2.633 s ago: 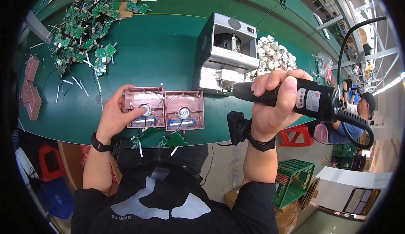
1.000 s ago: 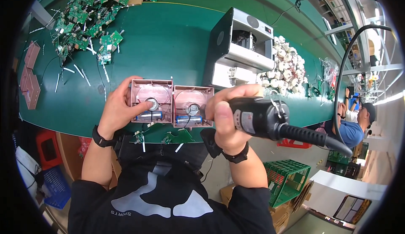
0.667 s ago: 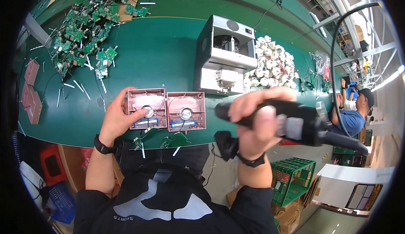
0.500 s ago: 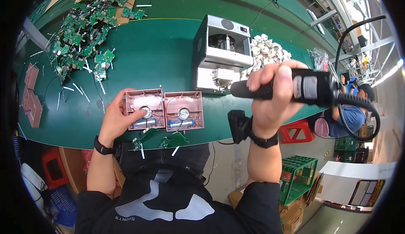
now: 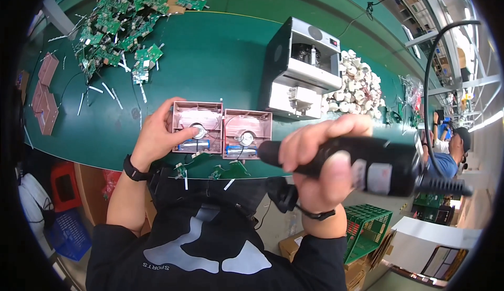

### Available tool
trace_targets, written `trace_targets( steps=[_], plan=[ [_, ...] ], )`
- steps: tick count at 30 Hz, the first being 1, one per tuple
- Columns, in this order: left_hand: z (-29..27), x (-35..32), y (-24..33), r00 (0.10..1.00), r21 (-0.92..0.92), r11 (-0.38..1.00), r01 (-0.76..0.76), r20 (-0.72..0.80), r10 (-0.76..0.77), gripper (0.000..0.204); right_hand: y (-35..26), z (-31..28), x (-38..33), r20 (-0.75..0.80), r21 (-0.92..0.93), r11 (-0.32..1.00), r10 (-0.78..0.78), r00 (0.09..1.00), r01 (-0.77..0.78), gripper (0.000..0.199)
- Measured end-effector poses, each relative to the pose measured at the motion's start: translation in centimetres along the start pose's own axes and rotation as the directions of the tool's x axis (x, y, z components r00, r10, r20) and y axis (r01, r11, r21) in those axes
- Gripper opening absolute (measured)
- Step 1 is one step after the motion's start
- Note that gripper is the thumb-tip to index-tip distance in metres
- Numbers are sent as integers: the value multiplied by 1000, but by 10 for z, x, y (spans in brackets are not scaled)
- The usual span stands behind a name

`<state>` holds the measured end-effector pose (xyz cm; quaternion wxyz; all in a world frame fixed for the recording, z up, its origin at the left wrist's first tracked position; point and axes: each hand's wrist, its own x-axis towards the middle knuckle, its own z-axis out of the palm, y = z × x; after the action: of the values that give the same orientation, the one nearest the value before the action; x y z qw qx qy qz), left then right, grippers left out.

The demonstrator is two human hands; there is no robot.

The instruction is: Assembling electronic components into a plastic housing and securing them with a handheld power tool.

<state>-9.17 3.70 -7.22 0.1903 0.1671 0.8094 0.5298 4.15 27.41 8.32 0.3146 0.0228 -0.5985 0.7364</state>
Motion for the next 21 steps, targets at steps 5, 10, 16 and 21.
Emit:
trace_targets(
  steps=[5,10,16,21],
  plan=[
    [-1,1,3,1000,53,998,21,8,-22,72,23,21,-9,78,-95,995,29,997,-22,41],
    [-6,-3,14,999,126,992,29,13,-31,72,42,20,-12,92,-167,986,42,995,-26,41],
    [-7,-3,15,1000,132,991,-2,15,0,70,50,19,-13,74,-142,988,79,994,-68,41],
    [-9,-3,18,1000,131,991,10,24,-13,69,54,22,-16,113,-216,974,89,990,-63,41]
  ],
)
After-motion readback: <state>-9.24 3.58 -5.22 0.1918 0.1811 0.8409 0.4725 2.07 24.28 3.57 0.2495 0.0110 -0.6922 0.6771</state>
